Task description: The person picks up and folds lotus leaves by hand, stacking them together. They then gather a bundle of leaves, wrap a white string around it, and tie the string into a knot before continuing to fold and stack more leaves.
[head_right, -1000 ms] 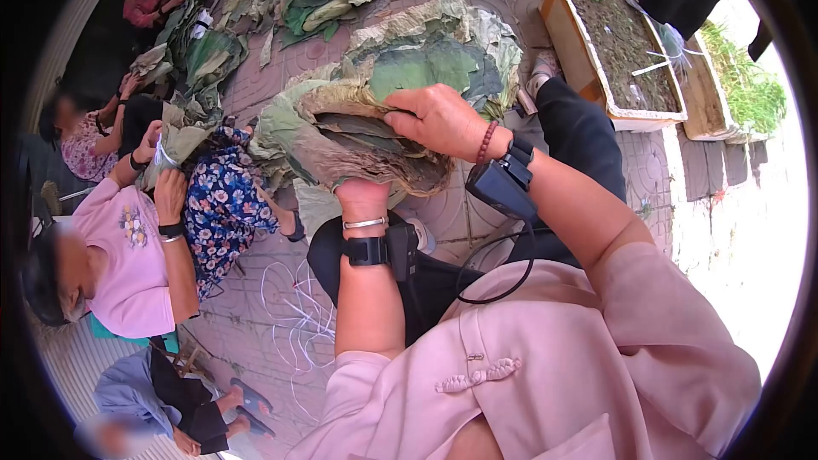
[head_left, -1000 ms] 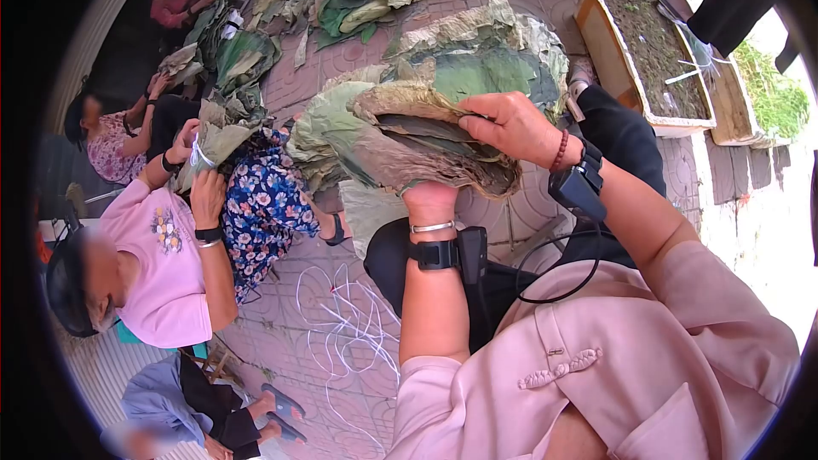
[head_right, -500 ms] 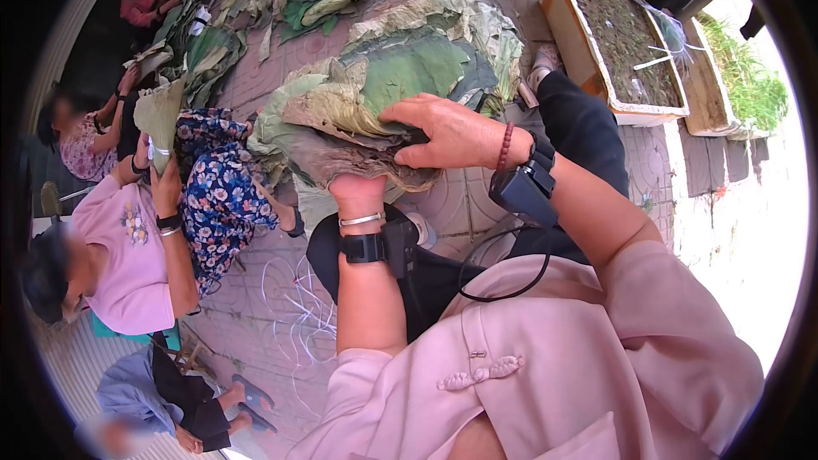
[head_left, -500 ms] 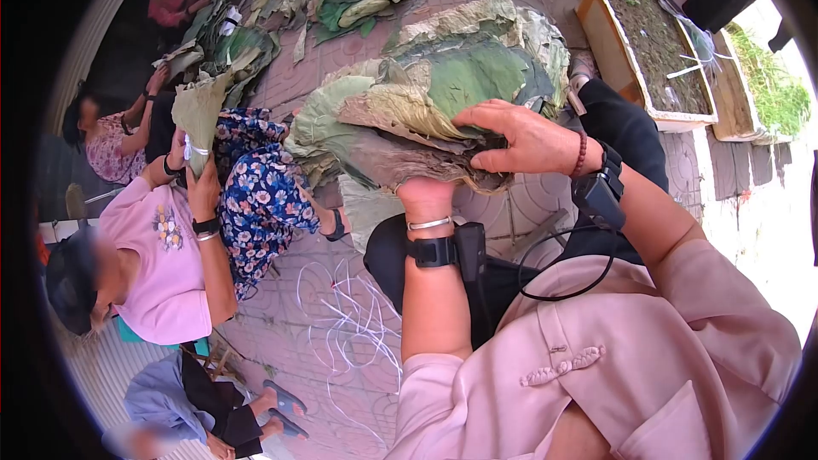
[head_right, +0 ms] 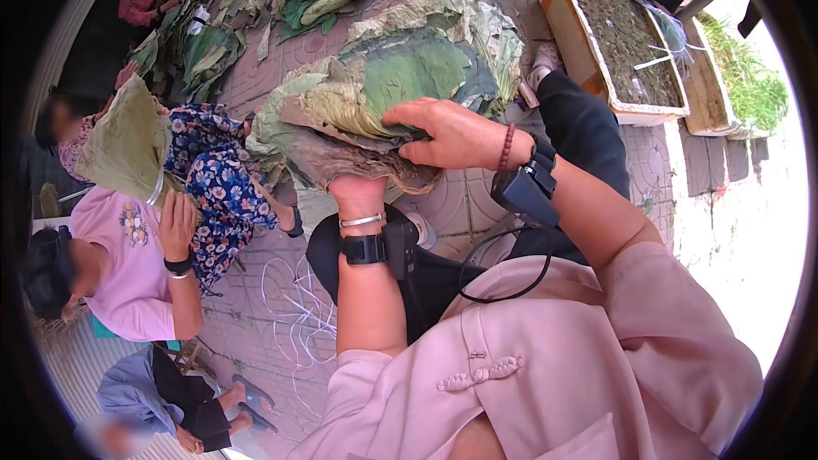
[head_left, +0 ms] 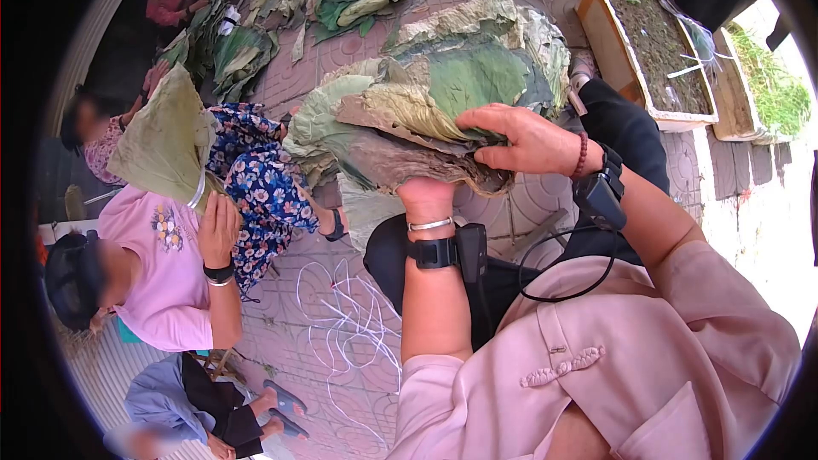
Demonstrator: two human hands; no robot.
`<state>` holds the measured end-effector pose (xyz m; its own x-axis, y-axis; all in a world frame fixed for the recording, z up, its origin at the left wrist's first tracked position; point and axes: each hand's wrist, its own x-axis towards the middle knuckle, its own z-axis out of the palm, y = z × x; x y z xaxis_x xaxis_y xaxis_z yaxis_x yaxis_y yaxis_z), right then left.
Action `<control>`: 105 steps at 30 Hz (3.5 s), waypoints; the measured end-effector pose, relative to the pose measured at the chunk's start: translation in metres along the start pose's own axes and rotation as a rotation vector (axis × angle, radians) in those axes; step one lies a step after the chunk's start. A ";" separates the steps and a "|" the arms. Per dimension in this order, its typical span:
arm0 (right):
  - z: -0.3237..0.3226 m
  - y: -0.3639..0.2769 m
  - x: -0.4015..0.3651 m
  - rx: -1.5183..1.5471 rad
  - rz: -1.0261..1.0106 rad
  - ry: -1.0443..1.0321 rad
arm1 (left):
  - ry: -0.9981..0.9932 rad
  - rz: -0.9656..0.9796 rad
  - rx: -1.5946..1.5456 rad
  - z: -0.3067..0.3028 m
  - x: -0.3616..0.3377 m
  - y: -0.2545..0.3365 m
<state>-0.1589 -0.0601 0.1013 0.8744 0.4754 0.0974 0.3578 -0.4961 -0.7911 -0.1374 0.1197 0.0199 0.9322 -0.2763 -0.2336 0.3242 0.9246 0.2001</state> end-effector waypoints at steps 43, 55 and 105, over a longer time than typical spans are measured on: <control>-0.070 0.030 0.071 1.117 -0.110 0.984 | -0.012 0.662 0.855 0.042 -0.071 0.058; -0.003 0.150 0.001 0.273 0.741 1.038 | 0.007 0.679 0.879 0.048 -0.077 0.058; 0.030 -0.055 0.040 0.473 0.092 0.398 | -0.109 0.126 0.146 0.047 -0.046 0.030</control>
<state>-0.1535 0.0075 0.1307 0.9824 0.0936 0.1618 0.1711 -0.1030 -0.9799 -0.1625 0.1477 0.0817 0.9761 -0.1954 -0.0955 0.2168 0.9079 0.3587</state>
